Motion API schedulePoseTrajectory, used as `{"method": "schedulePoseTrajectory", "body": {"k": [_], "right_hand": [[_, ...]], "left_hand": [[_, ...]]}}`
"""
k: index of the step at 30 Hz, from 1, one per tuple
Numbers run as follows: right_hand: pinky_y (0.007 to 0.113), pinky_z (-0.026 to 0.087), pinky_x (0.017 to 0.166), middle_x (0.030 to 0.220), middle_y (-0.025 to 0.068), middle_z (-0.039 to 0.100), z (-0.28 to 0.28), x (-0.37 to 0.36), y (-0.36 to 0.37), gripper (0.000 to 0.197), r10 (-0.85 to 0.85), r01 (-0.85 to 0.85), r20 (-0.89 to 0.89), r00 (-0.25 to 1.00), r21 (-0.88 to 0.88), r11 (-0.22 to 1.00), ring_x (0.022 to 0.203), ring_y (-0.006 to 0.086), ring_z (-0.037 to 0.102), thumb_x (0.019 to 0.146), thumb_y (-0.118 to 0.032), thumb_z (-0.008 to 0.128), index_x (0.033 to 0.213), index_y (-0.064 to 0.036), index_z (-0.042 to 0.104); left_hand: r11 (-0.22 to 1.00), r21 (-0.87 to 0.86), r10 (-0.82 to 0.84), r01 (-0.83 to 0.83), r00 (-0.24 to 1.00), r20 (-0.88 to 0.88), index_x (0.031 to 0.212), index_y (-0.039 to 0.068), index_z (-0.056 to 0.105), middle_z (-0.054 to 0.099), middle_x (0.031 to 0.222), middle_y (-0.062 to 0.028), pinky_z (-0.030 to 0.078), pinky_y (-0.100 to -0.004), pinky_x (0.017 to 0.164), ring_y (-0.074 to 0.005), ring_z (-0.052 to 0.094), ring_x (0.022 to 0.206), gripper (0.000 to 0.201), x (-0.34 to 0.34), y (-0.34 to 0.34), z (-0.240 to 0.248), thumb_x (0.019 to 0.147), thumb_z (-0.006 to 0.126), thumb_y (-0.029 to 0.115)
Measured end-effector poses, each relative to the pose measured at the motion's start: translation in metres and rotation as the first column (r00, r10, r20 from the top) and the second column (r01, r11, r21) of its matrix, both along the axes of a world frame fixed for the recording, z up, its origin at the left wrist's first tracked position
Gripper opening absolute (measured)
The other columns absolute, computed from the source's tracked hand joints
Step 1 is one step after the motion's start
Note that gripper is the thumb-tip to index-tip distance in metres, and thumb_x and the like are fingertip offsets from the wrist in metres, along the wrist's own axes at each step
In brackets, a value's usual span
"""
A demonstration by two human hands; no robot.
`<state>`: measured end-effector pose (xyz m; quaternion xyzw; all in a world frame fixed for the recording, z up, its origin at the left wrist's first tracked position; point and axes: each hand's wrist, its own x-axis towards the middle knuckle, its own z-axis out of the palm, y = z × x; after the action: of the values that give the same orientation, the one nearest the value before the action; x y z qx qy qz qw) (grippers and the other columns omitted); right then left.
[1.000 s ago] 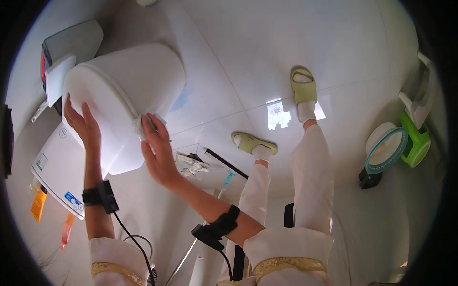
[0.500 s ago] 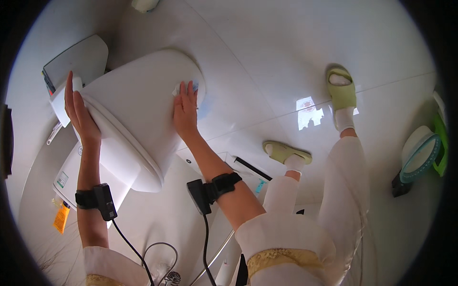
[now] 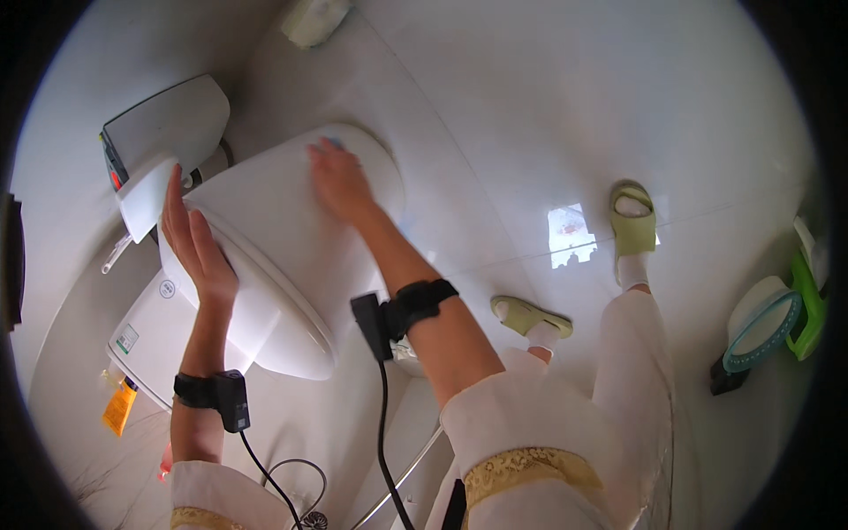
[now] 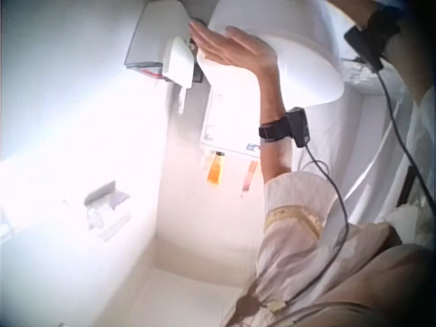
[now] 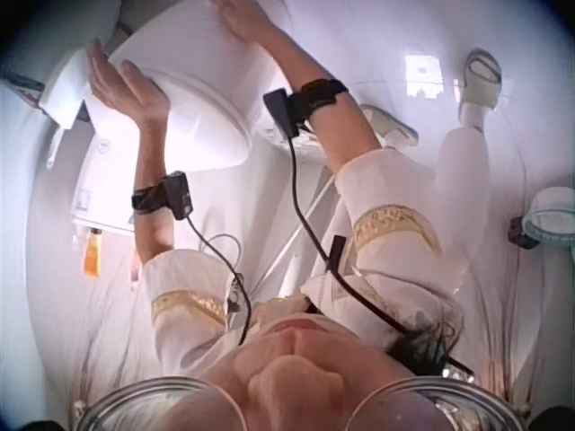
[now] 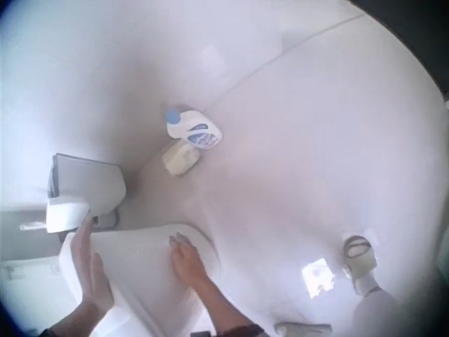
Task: Cleaning the exterior surfaces and tank of a toilet using a wipe.
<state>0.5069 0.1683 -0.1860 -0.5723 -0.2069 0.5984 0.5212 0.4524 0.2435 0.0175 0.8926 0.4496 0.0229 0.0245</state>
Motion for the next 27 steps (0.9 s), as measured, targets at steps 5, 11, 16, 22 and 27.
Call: {"method": "schedulePoseTrajectory", "body": {"k": [5,11,16,22,27], "right_hand": [[0.044,0.031,0.107,0.137,0.0163,0.049,0.050,-0.004,-0.019,0.041,-0.073,0.069,-0.164,0.984,-0.029,0.997,0.128,0.0351,0.042,0.096,-0.026,0.043,0.128,-0.0033,0.053],[0.042,0.033,0.106,0.133,0.0150,0.053,0.135,0.024,0.014,0.036,0.049,0.036,-0.193,0.980,0.412,0.910,0.123,0.0351,0.045,0.096,-0.024,0.043,0.121,-0.0039,0.059],[0.039,0.035,0.105,0.133,0.0154,0.053,0.052,0.007,0.082,0.043,0.379,-0.367,0.011,0.925,0.273,0.889,0.123,0.0346,0.047,0.099,-0.031,0.037,0.125,-0.0043,0.057],[0.044,0.037,0.103,0.128,0.0211,0.055,-0.055,-0.020,0.066,0.046,0.374,-0.374,0.079,0.924,-0.022,0.927,0.120,0.0380,0.049,0.098,-0.035,0.033,0.125,-0.0050,0.056],[0.045,0.025,0.112,0.146,0.0232,0.035,-0.115,-0.038,-0.025,0.054,0.131,-0.127,0.005,0.991,-0.196,0.972,0.135,0.0399,0.032,0.099,-0.039,0.030,0.142,-0.0080,0.038]], "left_hand": [[1.000,0.014,0.002,-0.002,1.000,-0.009,0.139,-0.002,0.039,0.045,0.141,-0.0164,0.024,-0.0394,0.109,-0.0310,0.038,0.129,0.053,-0.008,0.003,0.004,0.098,0.029,0.031],[0.996,-0.029,0.087,-0.087,0.996,0.019,0.138,-0.002,0.039,0.043,0.142,-0.0174,0.020,-0.0450,0.110,-0.0322,0.037,0.133,0.059,-0.008,0.004,0.011,0.098,0.028,0.039],[0.998,-0.044,0.044,-0.045,0.999,-0.021,0.140,-0.003,0.036,0.041,0.143,-0.0186,0.022,-0.0436,0.109,-0.0329,0.037,0.131,0.062,-0.004,0.006,0.012,0.098,0.025,0.042],[0.989,-0.101,0.106,-0.108,0.994,-0.024,0.144,0.004,0.032,0.038,0.145,-0.0156,0.020,-0.0425,0.113,-0.0290,0.030,0.137,0.065,-0.010,0.006,0.010,0.097,0.021,0.048],[0.989,-0.096,0.114,-0.115,0.993,-0.015,0.144,0.007,0.031,0.038,0.146,-0.0143,0.021,-0.0443,0.113,-0.0288,0.031,0.137,0.066,-0.013,0.003,0.001,0.096,0.021,0.050]]}}
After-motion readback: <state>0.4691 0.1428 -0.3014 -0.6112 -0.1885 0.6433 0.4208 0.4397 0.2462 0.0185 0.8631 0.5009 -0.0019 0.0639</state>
